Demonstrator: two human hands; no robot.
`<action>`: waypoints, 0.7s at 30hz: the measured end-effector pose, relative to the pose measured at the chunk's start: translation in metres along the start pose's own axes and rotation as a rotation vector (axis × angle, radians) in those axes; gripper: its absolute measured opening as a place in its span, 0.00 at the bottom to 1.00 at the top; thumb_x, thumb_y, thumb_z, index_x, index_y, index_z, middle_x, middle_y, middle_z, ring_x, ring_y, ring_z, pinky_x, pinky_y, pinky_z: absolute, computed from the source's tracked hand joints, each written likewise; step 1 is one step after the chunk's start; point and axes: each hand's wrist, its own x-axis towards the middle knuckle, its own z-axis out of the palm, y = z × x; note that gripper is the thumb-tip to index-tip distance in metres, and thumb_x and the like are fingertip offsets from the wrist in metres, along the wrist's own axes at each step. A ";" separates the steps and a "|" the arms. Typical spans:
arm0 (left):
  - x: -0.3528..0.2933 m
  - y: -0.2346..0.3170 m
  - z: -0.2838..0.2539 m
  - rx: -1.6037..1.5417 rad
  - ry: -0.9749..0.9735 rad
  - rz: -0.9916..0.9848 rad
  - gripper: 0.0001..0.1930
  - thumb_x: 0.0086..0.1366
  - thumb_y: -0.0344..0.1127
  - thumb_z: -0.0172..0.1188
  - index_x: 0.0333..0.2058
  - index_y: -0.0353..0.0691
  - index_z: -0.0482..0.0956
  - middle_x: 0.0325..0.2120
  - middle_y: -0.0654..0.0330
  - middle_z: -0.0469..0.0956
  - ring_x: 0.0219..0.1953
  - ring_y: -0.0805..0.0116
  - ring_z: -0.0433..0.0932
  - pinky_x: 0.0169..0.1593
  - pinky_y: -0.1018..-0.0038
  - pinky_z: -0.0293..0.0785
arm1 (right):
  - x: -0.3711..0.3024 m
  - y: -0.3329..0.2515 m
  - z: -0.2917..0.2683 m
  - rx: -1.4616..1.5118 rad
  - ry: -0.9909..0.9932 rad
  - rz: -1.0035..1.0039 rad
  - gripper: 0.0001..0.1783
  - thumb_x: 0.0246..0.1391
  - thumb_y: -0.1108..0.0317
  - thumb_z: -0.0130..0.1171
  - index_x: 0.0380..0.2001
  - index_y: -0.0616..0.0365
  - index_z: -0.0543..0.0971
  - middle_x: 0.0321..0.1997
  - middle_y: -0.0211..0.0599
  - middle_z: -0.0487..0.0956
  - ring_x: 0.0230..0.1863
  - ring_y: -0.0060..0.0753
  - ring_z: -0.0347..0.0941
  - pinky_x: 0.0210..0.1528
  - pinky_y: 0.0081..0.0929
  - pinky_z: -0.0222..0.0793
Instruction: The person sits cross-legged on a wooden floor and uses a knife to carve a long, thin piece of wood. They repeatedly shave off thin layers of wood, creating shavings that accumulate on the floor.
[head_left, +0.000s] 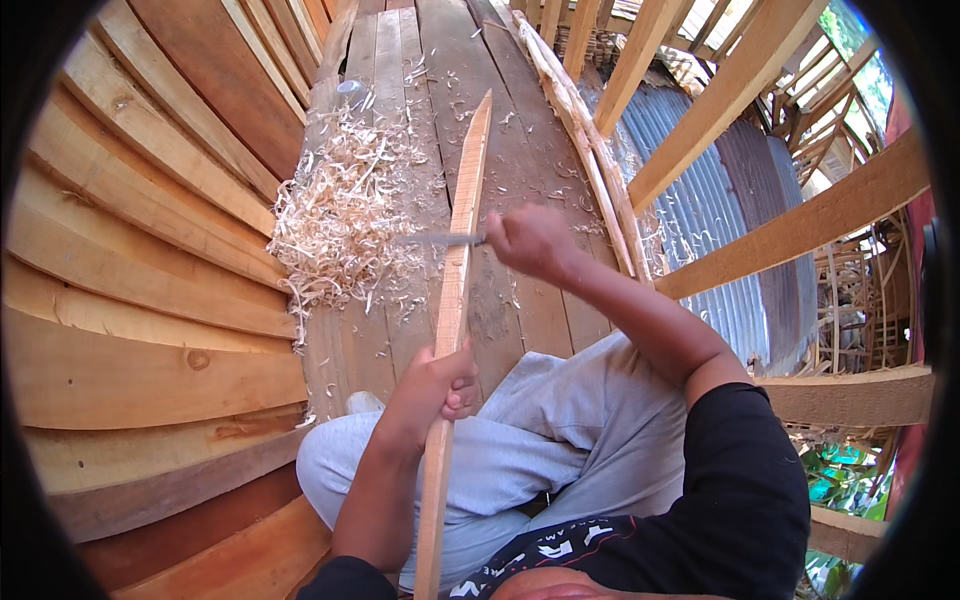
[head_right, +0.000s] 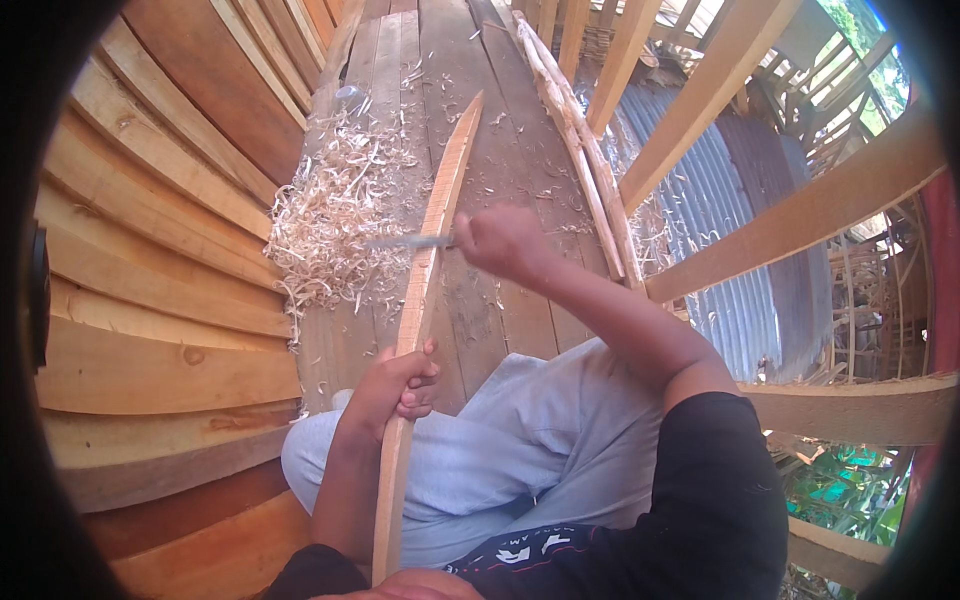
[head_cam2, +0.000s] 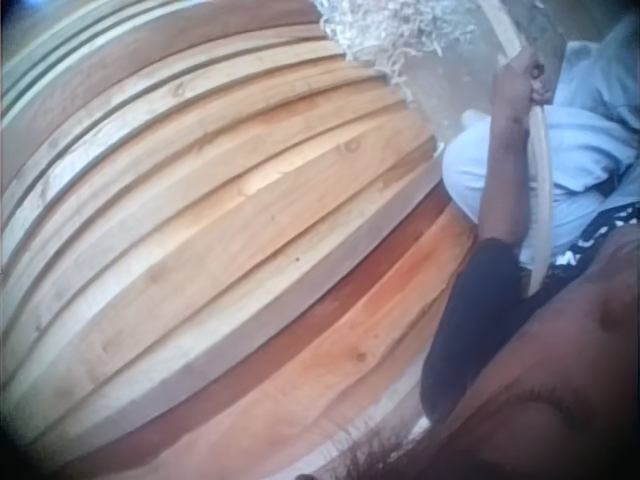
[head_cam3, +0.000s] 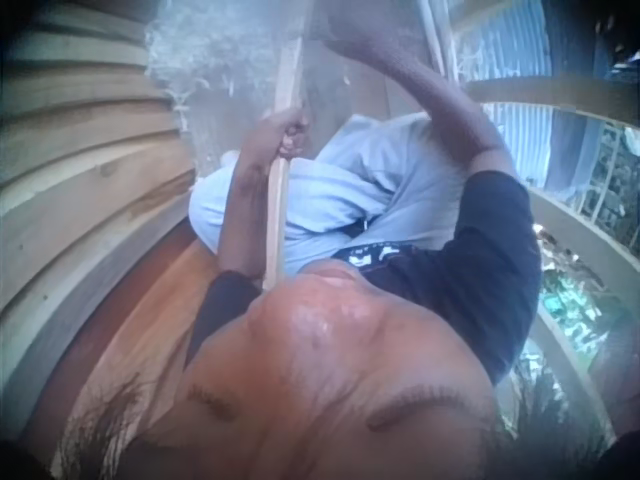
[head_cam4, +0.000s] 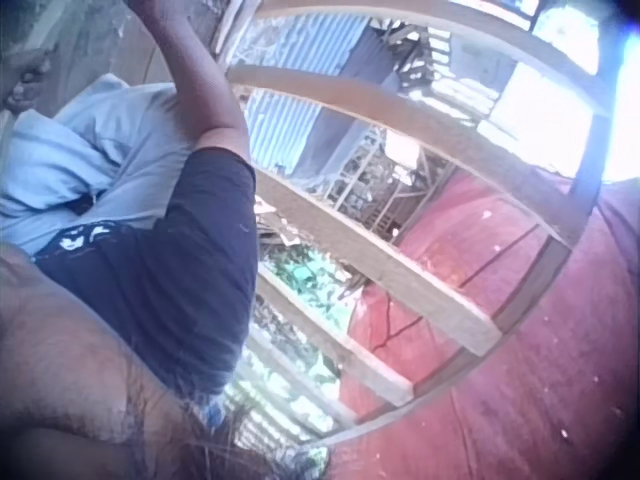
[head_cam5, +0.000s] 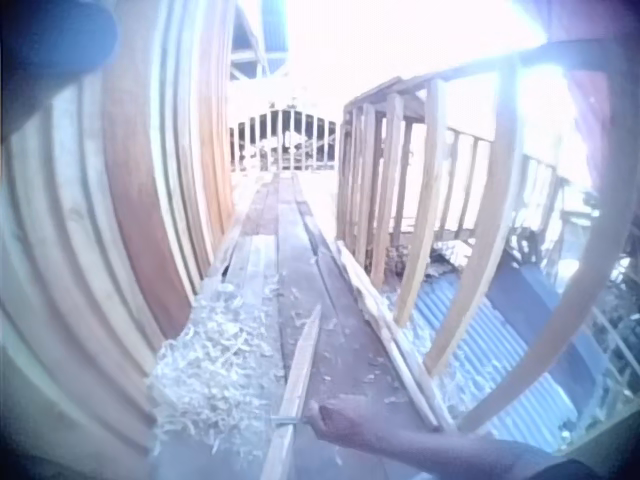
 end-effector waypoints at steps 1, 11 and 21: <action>0.000 0.000 0.002 0.014 -0.004 -0.005 0.10 0.58 0.25 0.53 0.36 0.46 0.66 0.16 0.72 0.59 0.11 0.86 0.56 0.12 0.86 0.50 | -0.010 -0.007 -0.005 -0.007 -0.045 -0.079 0.28 0.59 0.57 0.39 0.16 0.63 0.78 0.19 0.56 0.75 0.25 0.60 0.75 0.34 0.52 0.72; -0.006 0.005 0.000 0.003 -0.036 0.056 0.10 0.59 0.25 0.52 0.38 0.46 0.66 0.17 0.72 0.58 0.11 0.86 0.56 0.12 0.86 0.50 | 0.002 0.009 0.014 0.096 0.161 0.032 0.29 0.60 0.55 0.41 0.13 0.64 0.76 0.16 0.56 0.73 0.22 0.61 0.74 0.31 0.51 0.71; -0.011 0.010 -0.004 -0.030 0.028 0.053 0.12 0.58 0.24 0.51 0.39 0.46 0.65 0.16 0.71 0.58 0.11 0.86 0.55 0.11 0.86 0.50 | -0.008 -0.006 0.011 0.056 0.073 -0.133 0.29 0.59 0.57 0.41 0.10 0.62 0.75 0.15 0.54 0.73 0.21 0.58 0.74 0.29 0.50 0.71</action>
